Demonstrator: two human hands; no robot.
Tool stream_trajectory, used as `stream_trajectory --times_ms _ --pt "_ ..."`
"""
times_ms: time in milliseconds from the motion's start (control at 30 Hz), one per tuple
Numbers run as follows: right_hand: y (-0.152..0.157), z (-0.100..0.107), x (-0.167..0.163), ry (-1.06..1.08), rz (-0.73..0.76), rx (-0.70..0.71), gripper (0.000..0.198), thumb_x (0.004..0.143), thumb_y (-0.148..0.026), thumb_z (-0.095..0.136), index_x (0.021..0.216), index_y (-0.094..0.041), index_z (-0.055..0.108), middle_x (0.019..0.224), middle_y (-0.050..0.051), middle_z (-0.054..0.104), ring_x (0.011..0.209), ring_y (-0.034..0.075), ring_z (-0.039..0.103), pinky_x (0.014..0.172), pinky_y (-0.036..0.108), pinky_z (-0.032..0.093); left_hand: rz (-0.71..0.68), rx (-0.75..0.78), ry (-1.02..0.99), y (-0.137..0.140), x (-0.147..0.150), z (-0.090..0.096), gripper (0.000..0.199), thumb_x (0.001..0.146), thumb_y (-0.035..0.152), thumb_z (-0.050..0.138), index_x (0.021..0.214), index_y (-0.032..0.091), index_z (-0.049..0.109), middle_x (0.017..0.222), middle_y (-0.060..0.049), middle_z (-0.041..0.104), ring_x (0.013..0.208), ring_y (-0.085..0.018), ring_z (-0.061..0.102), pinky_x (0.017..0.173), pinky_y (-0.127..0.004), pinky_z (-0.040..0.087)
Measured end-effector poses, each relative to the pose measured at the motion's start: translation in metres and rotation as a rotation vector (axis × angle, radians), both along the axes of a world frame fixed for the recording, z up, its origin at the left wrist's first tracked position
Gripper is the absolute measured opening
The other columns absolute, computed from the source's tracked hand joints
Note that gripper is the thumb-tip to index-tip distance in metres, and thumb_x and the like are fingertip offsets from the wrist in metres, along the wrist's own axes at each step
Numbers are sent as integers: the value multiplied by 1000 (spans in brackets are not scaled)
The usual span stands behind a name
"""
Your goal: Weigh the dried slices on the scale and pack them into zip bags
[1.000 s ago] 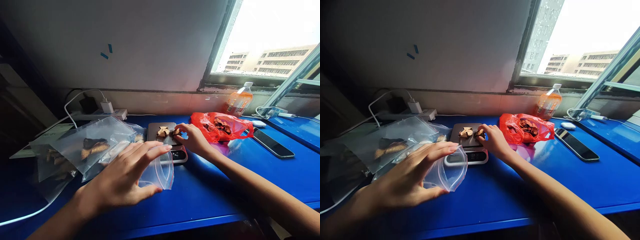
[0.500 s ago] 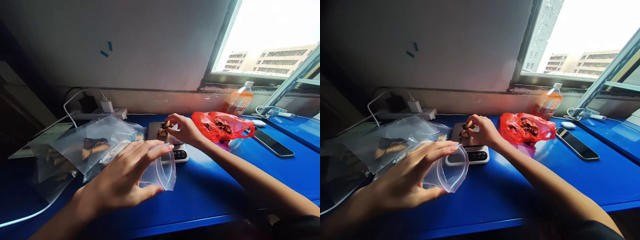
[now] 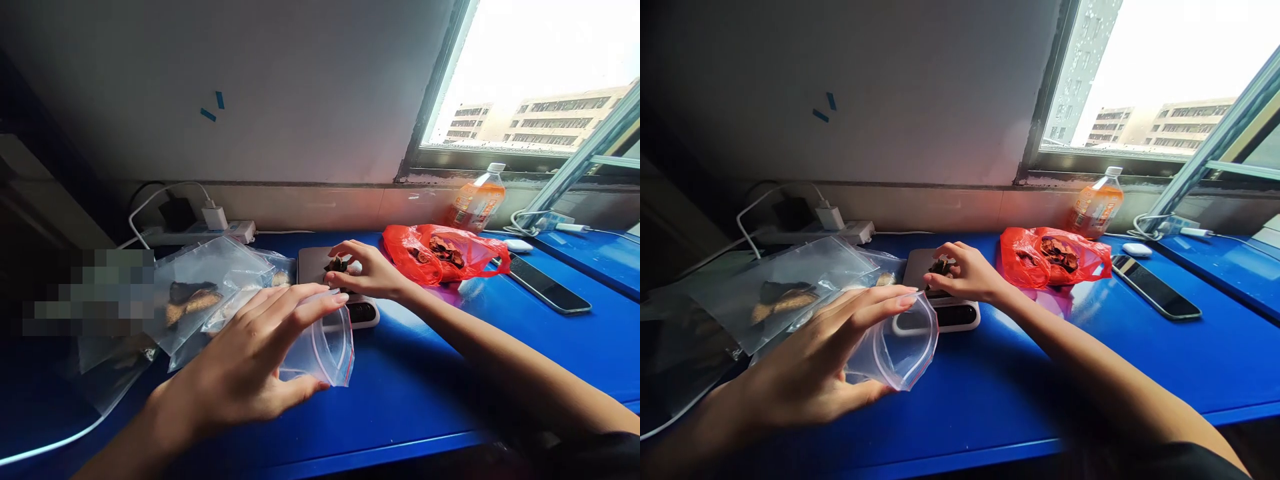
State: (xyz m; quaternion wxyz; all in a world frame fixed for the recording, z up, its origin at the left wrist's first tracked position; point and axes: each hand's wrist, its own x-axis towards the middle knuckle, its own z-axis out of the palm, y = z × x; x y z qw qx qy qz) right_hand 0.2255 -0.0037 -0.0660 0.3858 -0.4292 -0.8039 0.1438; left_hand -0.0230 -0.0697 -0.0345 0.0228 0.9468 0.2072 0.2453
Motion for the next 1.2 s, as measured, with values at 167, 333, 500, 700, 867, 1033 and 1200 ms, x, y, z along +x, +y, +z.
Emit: stream_trajectory --times_ms 167,333,500,700,867,1033,1200 --pt "-6 -6 6 23 114 -9 49 75 -41 72 115 -17 57 113 11 66 97 21 64 82 35 52 8 5 5 1 1 -1 85 71 22 76 143 29 32 139 -10 54 124 -32 54 98 -50 51" --pt "-10 -4 1 18 66 -74 36 76 -26 68 109 -17 57 92 4 68 68 11 58 65 26 48 9 19 4 3 1 -4 84 71 25 76 144 29 33 137 -11 56 125 -33 54 98 -52 51" --pt "-9 -8 -4 -4 -33 -40 34 73 -17 67 106 -18 58 84 2 66 65 10 55 62 24 46 43 -9 10 5 1 -4 84 72 24 75 144 32 32 137 -9 55 124 -32 55 98 -51 52" --pt "-14 1 -2 143 -78 56 34 75 -20 67 108 -19 58 102 6 67 86 15 64 81 32 54 154 -130 -115 9 0 -6 87 76 32 75 146 35 24 139 -10 52 117 -32 59 96 -50 53" --pt "-55 49 -5 123 45 204 36 80 -23 67 115 -22 58 116 5 64 105 16 63 90 30 54 202 -247 -236 16 -5 -13 93 77 48 74 147 39 14 150 -15 39 126 -38 53 93 -57 54" --pt "-83 70 -19 -172 279 148 34 83 -20 68 117 -23 63 119 7 64 103 17 64 89 31 54 32 -365 -350 18 -7 -16 96 76 46 77 146 43 12 153 -13 31 136 -38 41 99 -58 51" --pt "-88 73 -24 -180 292 167 29 90 -27 62 119 -23 64 119 7 65 104 17 64 88 30 54 -88 -396 -435 15 -6 -14 91 77 40 78 144 46 17 153 -10 31 139 -37 37 102 -59 49"
